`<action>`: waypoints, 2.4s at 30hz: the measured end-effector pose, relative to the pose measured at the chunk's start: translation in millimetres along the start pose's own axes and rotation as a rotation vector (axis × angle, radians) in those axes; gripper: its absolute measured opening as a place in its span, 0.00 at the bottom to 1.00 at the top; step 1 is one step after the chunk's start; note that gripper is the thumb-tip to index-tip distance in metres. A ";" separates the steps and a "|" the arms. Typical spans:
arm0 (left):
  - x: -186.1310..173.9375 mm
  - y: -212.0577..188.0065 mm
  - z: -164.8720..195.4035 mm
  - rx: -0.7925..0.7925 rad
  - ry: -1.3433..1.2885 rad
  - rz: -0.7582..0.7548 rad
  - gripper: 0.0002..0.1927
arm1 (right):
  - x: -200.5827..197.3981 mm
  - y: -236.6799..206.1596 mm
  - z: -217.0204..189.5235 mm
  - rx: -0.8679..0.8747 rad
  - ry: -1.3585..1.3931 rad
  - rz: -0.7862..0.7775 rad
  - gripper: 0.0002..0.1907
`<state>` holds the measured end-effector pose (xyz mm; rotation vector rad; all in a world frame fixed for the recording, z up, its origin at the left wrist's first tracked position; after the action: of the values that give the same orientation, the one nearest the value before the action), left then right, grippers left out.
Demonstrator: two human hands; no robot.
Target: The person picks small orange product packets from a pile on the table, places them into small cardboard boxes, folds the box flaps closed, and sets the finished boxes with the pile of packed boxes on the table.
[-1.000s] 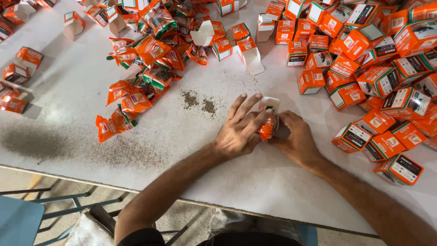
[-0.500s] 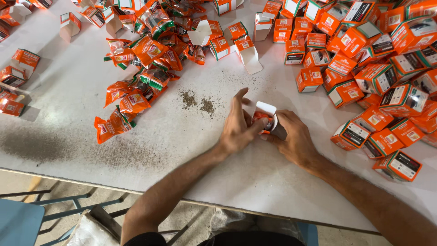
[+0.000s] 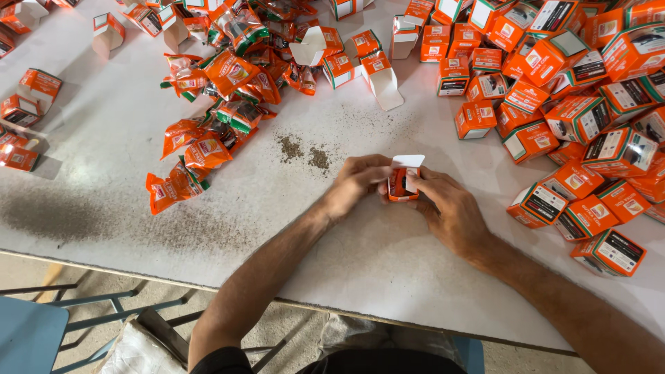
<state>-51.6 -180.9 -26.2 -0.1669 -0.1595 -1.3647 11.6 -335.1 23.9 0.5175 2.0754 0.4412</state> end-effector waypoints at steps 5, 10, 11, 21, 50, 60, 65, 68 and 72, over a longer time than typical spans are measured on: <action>6.7 8.7 3.1 -0.018 0.255 0.060 0.07 | -0.9 3.5 0.5 0.058 0.057 -0.015 0.24; 45.8 -31.9 56.0 0.651 0.858 0.073 0.20 | 0.1 -0.9 7.3 0.128 0.110 -0.029 0.23; 49.3 -35.8 57.2 0.658 0.899 0.028 0.20 | 1.3 -2.4 9.3 0.141 0.126 -0.033 0.23; 43.9 -34.4 44.7 0.580 0.832 0.046 0.18 | 8.5 -5.5 21.8 0.215 0.284 -0.010 0.26; -23.2 90.6 76.6 0.794 2.168 0.277 0.13 | -74.1 19.1 -13.9 -0.107 -0.452 0.260 0.23; -34.2 98.8 59.7 0.698 2.103 0.525 0.37 | -1.9 20.4 44.3 0.138 -0.059 -0.031 0.42; -83.5 145.7 71.7 0.896 2.073 0.334 0.26 | -2.1 18.8 38.1 0.169 -0.069 -0.087 0.38; -78.2 166.4 48.9 0.758 2.047 0.171 0.21 | -3.1 15.5 39.4 0.214 -0.028 -0.115 0.36; -61.9 151.2 26.9 0.630 2.097 0.229 0.12 | -3.1 15.3 39.4 0.176 -0.031 -0.091 0.36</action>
<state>83.9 -86.3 -16.9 1.6745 1.1352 -0.6316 49.6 -319.4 13.5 0.5270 2.1092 0.1965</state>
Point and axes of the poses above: each hand's wrist, its own y-axis towards the middle knuckle, its own x-axis out of the palm, z = x × y, the point moved 8 cm from there along y, towards the middle knuckle, and after that the axes turned 5 degrees about -z, right-handed, at the moved point
